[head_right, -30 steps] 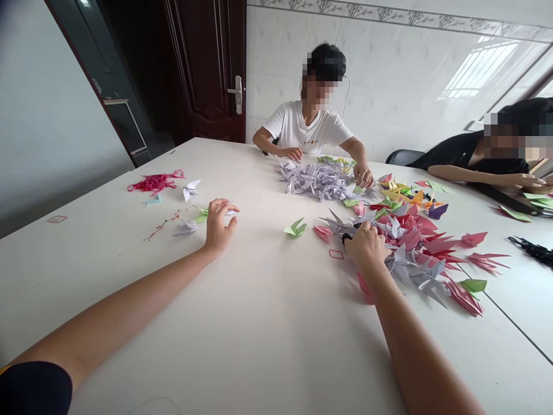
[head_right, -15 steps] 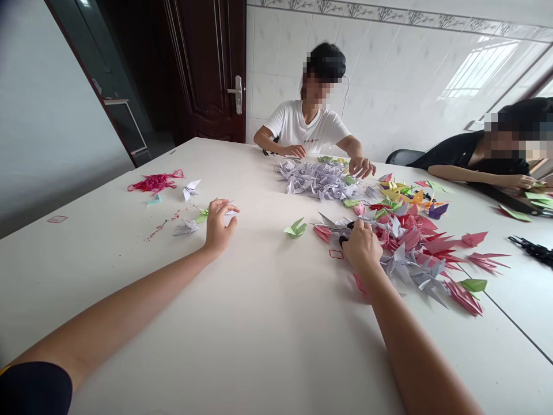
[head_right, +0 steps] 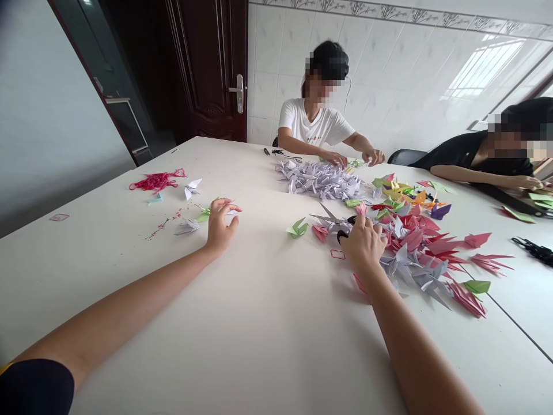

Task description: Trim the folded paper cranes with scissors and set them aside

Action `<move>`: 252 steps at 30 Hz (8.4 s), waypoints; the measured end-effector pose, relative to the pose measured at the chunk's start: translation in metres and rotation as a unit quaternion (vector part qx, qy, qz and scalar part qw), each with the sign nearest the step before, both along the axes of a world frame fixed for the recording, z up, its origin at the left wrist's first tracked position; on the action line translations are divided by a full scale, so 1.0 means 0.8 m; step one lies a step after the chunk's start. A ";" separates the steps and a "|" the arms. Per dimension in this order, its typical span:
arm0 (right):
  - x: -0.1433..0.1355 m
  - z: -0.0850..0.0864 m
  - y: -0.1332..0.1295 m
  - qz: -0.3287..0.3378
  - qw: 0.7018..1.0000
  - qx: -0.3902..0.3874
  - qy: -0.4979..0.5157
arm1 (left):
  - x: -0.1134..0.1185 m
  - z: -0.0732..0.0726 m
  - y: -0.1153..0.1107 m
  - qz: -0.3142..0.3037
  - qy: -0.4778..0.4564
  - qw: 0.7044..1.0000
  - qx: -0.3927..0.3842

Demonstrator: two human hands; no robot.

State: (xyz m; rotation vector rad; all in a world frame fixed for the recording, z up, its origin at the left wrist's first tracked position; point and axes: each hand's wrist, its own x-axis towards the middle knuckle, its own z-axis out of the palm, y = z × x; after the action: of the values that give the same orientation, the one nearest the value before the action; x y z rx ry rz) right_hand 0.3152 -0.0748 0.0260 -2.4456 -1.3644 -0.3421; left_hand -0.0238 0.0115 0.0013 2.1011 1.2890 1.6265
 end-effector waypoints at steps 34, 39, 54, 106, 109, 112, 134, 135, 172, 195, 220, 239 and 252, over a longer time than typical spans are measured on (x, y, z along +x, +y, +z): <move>-0.171 -0.040 -0.028 0.571 0.790 0.201 0.100 | 0.016 0.019 -0.031 -0.530 -0.095 0.691 -0.482; -0.172 -0.044 -0.031 0.535 0.805 0.176 0.189 | 0.019 0.016 -0.030 -0.455 -0.060 0.756 -0.466; -0.172 -0.042 -0.031 0.510 0.806 0.211 0.214 | 0.025 -0.001 -0.025 -0.426 -0.074 0.797 -0.422; -0.158 -0.035 -0.025 0.306 0.762 0.159 0.549 | 0.020 0.003 -0.015 -0.349 -0.152 0.850 -0.364; -0.161 -0.036 -0.026 0.286 0.793 0.134 0.521 | 0.018 0.005 -0.013 -0.347 -0.203 0.830 -0.387; -0.164 -0.036 -0.027 0.283 0.828 0.114 0.471 | 0.016 0.007 -0.012 -0.353 -0.241 0.808 -0.405; -0.168 -0.039 -0.028 0.287 0.904 0.044 0.315 | 0.014 0.004 -0.002 -0.382 -0.357 0.737 -0.427; -0.168 -0.040 -0.028 0.287 0.903 0.044 0.316 | 0.014 0.004 -0.002 -0.387 -0.354 0.738 -0.426; -0.167 -0.040 -0.028 0.272 0.897 0.053 0.343 | 0.014 -0.001 -0.002 -0.281 -0.326 0.802 -0.415; -0.167 -0.040 -0.029 0.286 0.897 0.053 0.331 | 0.016 0.004 -0.010 -0.297 -0.039 0.908 -0.293; -0.167 -0.041 -0.029 0.289 0.892 0.052 0.345 | 0.015 0.000 -0.005 -0.300 -0.124 0.898 -0.298; -0.166 -0.042 -0.029 0.287 0.895 0.050 0.338 | 0.013 -0.006 0.000 -0.293 -0.180 0.873 -0.347; -0.150 -0.018 -0.025 0.330 0.838 -0.054 0.431 | 0.015 -0.001 0.000 -0.302 -0.207 0.855 -0.366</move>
State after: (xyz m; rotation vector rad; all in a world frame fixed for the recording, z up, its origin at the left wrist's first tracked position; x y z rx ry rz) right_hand 0.1955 -0.0945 0.0116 -1.6198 -1.6197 0.9073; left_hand -0.0122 0.0116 0.0005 1.3685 0.7868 0.9941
